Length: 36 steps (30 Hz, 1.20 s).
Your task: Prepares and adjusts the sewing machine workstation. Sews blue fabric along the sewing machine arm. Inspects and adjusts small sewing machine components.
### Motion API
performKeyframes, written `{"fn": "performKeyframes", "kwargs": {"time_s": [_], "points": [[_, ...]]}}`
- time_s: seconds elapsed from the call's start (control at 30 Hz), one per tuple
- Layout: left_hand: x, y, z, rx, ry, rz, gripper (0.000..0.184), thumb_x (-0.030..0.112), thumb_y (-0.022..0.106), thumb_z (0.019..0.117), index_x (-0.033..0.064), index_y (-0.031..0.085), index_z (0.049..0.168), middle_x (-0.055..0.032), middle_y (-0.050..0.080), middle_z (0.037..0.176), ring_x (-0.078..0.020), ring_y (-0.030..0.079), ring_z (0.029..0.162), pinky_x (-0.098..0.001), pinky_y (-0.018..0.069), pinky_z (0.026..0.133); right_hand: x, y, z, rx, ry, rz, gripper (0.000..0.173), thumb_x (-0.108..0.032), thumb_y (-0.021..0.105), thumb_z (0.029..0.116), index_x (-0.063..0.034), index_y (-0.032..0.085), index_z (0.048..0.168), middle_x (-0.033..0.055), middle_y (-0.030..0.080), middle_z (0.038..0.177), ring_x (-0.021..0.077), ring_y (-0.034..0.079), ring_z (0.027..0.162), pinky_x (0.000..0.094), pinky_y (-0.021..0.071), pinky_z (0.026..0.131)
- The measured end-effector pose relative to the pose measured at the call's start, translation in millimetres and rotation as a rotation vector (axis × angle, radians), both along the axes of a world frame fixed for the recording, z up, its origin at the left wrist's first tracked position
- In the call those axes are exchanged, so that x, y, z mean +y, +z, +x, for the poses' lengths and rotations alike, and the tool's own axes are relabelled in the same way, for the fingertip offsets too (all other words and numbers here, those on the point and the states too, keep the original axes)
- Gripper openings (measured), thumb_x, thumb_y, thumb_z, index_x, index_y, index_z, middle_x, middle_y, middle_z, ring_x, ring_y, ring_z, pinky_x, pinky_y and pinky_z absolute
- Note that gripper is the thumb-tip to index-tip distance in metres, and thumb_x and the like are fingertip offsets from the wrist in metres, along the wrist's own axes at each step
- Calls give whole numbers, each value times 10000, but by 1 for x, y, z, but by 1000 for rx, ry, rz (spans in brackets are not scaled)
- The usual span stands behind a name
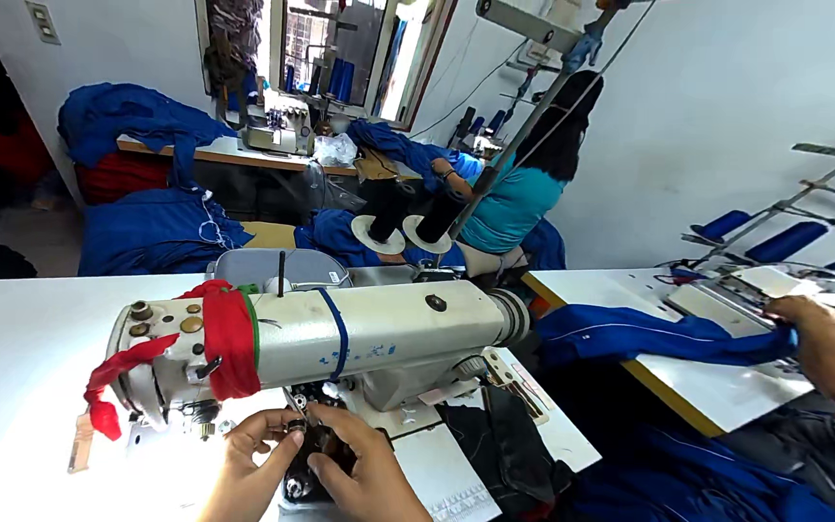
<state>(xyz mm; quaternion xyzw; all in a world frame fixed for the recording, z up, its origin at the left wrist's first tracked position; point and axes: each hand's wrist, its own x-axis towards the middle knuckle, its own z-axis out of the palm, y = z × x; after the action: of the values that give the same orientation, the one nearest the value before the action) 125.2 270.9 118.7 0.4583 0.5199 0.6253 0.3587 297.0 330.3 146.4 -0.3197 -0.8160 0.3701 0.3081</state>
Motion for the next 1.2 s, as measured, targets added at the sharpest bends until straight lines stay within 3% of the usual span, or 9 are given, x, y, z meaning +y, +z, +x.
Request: {"fn": "performKeyframes", "kwargs": {"time_s": [0.1,0.27,0.47,0.57,0.83,0.9,1.07,1.13,1.2], "points": [[-4,1,0,93,55,63,184,200,653,901,98,727,1035,61,735,957,-25,668,893,-210,529,765,4,1,-4,-31,77,-205,382,-106,565,985,14,623,1343,118,723,999,129,682,806,290,573,780],[-26,-1,-17,280,132,137,194,197,630,940,67,719,1052,48,728,996,4,649,936,-182,524,865,28,-3,11,-82,1,-36,255,-100,538,1005,-21,761,1098,106,743,1059,142,702,947,311,570,894],[-74,-1,-29,386,232,-7,216,192,620,979,73,735,1118,13,737,998,38,665,907,-136,544,826,47,-4,18,-293,-31,116,257,-91,535,1013,-12,756,1118,142,740,1072,243,703,1002,401,558,939],[-88,-3,-43,401,306,33,220,154,621,953,25,741,1083,-2,755,992,32,672,931,-155,538,877,50,-3,15,-376,-64,234,244,-59,545,998,-14,768,1087,172,736,1025,325,700,1007,475,554,940],[-118,4,-74,450,425,35,196,185,619,954,37,710,1045,-3,715,984,1,636,954,-177,519,879,41,8,13,-473,-160,533,220,6,590,919,-18,774,1037,209,724,1002,439,691,979,605,562,845],[-124,9,-79,475,393,59,199,192,617,970,53,716,1072,-19,704,999,-7,622,969,-167,503,887,24,15,5,-380,-153,652,239,-62,573,896,-52,781,1013,160,726,1002,399,687,939,554,575,784],[-135,24,-83,527,313,102,190,213,614,997,109,727,1109,-25,707,1069,-54,642,1035,-245,535,926,-51,37,-45,61,180,329,303,-193,676,953,12,724,1172,206,682,1258,304,617,1247,442,498,1057],[-138,27,-81,554,315,118,173,220,633,993,133,732,1105,-12,727,1060,-83,640,1039,-305,497,949,-75,33,-70,229,335,70,479,-192,692,961,119,599,1314,264,597,1376,241,585,1306,375,490,1094],[-143,30,-79,600,337,127,167,228,666,978,148,749,1099,2,743,1035,-96,634,1041,-337,453,981,-96,22,-92,329,383,-157,550,-137,686,955,165,508,1380,272,591,1364,177,649,1174,325,540,1000]]}}
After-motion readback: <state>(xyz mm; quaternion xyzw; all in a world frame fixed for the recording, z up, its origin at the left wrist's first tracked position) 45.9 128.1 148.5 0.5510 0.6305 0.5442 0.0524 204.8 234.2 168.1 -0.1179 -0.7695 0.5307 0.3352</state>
